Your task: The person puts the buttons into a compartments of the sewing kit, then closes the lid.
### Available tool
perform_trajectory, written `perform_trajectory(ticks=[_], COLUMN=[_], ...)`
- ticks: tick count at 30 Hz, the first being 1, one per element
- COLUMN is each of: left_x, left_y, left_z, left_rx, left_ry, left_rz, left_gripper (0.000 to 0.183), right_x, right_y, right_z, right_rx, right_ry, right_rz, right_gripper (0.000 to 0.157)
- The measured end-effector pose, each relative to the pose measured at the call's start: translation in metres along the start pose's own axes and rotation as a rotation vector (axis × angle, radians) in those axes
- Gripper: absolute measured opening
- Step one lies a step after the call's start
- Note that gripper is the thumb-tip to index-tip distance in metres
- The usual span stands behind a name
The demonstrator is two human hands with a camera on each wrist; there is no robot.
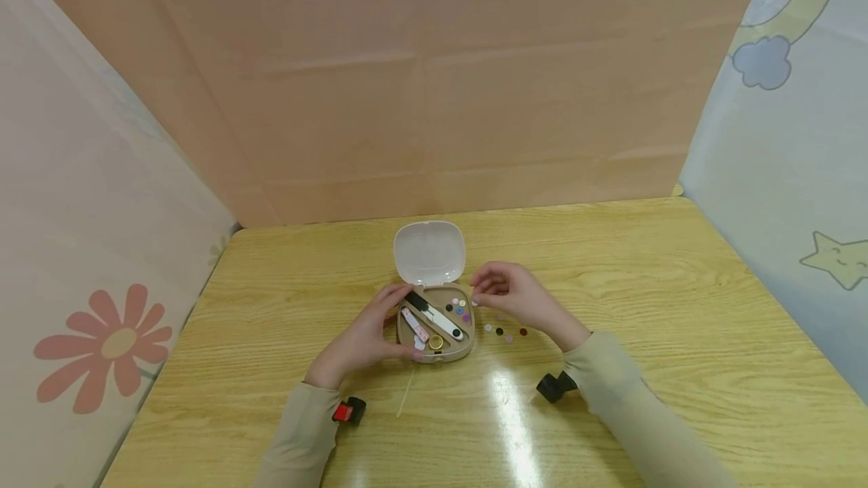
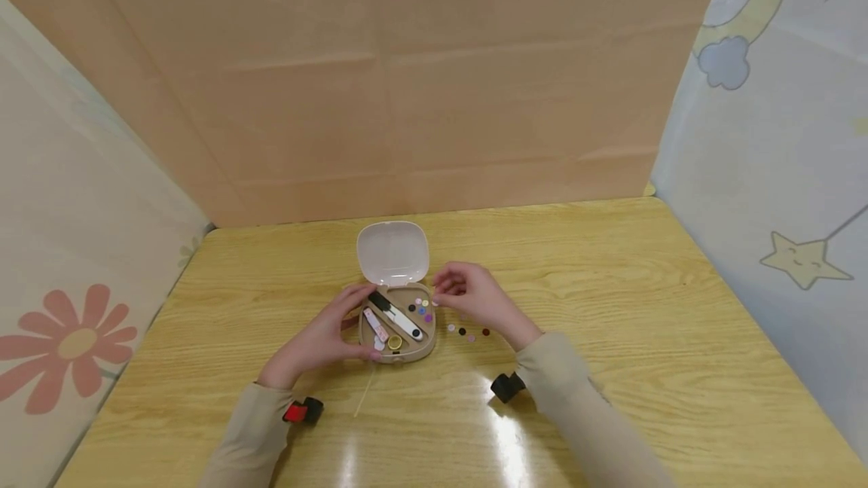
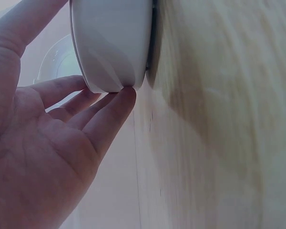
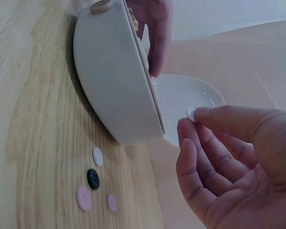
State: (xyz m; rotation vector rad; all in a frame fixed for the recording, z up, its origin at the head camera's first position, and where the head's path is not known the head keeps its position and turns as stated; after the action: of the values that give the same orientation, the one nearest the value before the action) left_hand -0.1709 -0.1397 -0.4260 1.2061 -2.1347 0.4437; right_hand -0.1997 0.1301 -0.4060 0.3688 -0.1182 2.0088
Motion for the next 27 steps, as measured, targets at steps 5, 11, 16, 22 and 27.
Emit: perform_trajectory(ticks=[5, 11, 16, 22, 27], left_x=[0.000, 0.001, 0.001, 0.002, 0.002], left_y=[0.001, 0.001, 0.001, 0.001, 0.002], left_z=[0.001, 0.000, 0.000, 0.001, 0.001], left_rx=[0.012, 0.002, -0.009, -0.011, -0.012], left_ry=[0.014, 0.017, 0.005, 0.010, 0.012], left_rz=[0.005, -0.001, -0.002, -0.001, -0.002], left_gripper=[0.105, 0.105, 0.105, 0.105, 0.104], right_x=[-0.006, -0.016, -0.021, -0.024, -0.026], right_y=[0.005, 0.008, 0.003, 0.002, 0.002], right_z=[0.001, 0.008, 0.028, 0.032, 0.033], right_rx=[-0.004, -0.019, -0.012, -0.010, -0.013], right_ry=[-0.002, 0.035, 0.045, 0.060, 0.058], right_rz=[-0.010, 0.008, 0.024, 0.027, 0.019], right_gripper=[0.024, 0.025, 0.023, 0.022, 0.021])
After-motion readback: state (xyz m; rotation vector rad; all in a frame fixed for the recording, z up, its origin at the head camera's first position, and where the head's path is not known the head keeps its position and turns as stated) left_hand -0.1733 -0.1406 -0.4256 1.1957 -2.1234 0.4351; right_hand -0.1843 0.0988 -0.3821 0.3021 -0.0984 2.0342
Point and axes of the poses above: each hand's wrist, its own y-axis towards the middle knuckle, its own x-axis out of the back of the hand, z = x × y, the point moved 2 cm from there along y, towards the middle knuckle, and after that the axes turned 4 degrees about y, right-handed, at the moved point
